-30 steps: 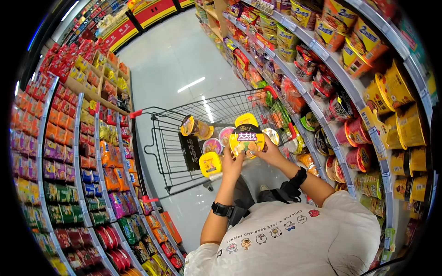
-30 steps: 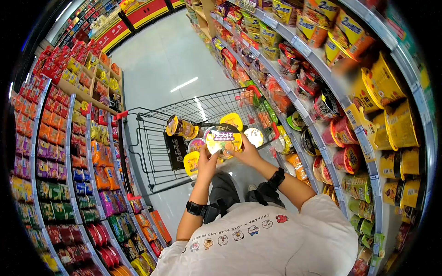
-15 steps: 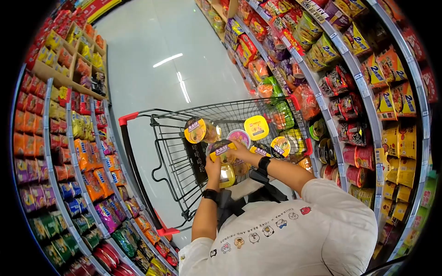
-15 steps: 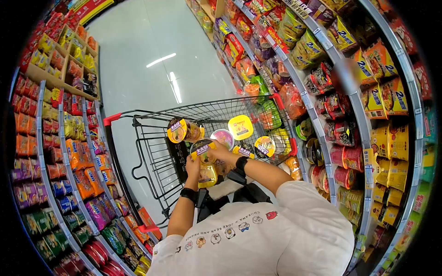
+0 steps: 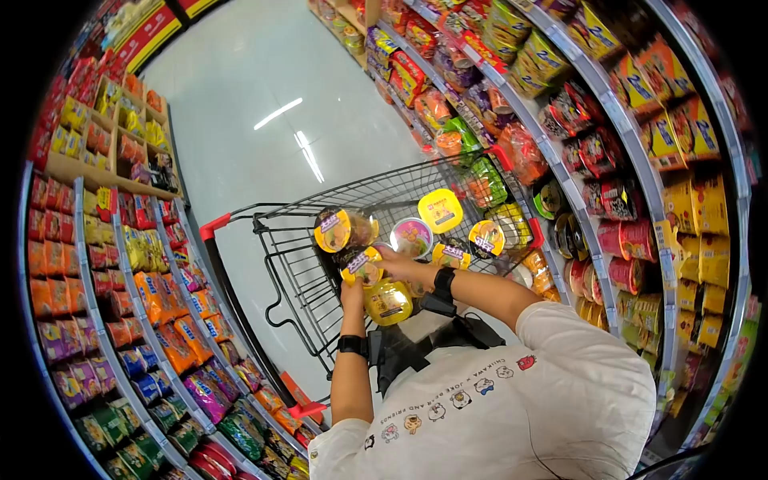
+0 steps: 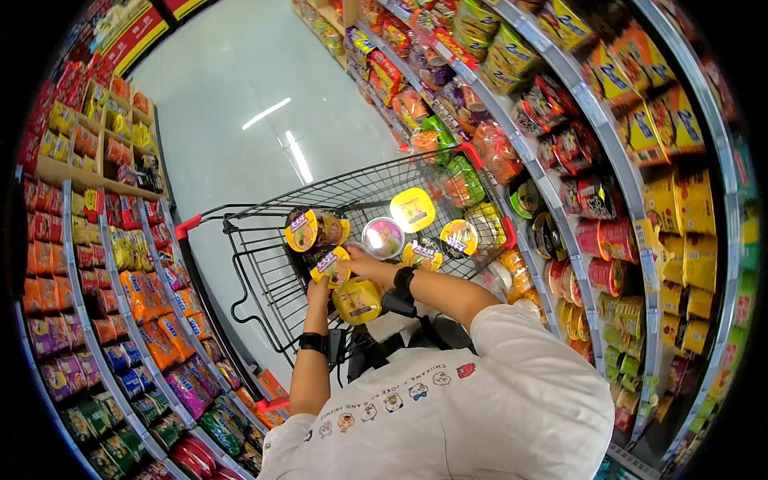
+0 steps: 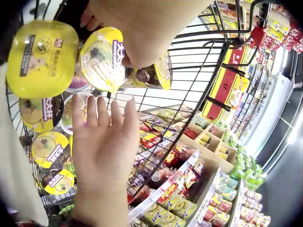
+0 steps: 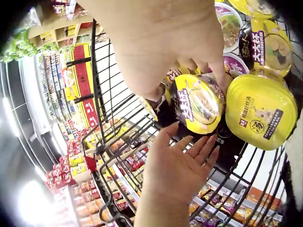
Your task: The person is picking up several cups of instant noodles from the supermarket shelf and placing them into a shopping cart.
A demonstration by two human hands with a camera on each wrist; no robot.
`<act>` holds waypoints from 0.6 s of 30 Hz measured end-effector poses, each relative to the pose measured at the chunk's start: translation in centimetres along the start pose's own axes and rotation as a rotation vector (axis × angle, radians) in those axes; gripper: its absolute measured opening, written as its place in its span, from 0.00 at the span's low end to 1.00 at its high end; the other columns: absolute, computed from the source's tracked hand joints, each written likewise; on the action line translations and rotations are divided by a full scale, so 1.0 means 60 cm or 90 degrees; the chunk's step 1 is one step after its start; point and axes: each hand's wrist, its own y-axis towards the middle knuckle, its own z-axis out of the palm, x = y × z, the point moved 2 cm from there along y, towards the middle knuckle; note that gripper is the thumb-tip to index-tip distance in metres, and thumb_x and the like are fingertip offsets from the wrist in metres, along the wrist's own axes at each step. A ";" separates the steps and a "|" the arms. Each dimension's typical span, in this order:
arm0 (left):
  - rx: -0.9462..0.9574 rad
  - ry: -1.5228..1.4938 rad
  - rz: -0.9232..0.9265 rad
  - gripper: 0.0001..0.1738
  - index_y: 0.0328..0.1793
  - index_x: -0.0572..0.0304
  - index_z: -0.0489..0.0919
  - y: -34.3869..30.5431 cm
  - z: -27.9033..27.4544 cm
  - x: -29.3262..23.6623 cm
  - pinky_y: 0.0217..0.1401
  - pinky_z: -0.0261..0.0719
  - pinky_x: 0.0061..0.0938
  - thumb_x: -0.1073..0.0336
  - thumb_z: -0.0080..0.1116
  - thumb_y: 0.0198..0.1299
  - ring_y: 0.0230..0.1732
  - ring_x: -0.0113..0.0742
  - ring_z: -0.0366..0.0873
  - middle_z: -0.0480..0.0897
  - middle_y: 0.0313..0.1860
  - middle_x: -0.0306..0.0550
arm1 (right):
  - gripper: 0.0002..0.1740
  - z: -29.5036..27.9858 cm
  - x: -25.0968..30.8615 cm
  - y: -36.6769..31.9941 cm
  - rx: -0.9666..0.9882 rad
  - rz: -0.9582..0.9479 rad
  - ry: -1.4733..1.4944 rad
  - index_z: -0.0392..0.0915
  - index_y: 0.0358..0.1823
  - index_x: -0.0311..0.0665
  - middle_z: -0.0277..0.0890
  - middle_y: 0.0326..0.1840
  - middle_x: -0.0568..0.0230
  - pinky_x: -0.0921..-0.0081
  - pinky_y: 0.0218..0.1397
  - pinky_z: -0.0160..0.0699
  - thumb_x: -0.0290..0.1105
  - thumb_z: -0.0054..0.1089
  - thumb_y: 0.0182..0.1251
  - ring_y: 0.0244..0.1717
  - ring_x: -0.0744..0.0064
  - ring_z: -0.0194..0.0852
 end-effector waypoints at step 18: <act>0.327 0.237 0.567 0.37 0.71 0.70 0.44 -0.587 0.540 -0.032 0.73 0.36 0.40 0.63 0.45 0.61 0.73 0.55 0.40 0.43 0.72 0.65 | 0.24 -0.229 -0.275 -0.755 -0.546 -0.428 0.210 0.59 0.65 0.33 0.65 0.63 0.61 0.76 0.63 0.59 0.30 0.46 0.68 0.65 0.73 0.58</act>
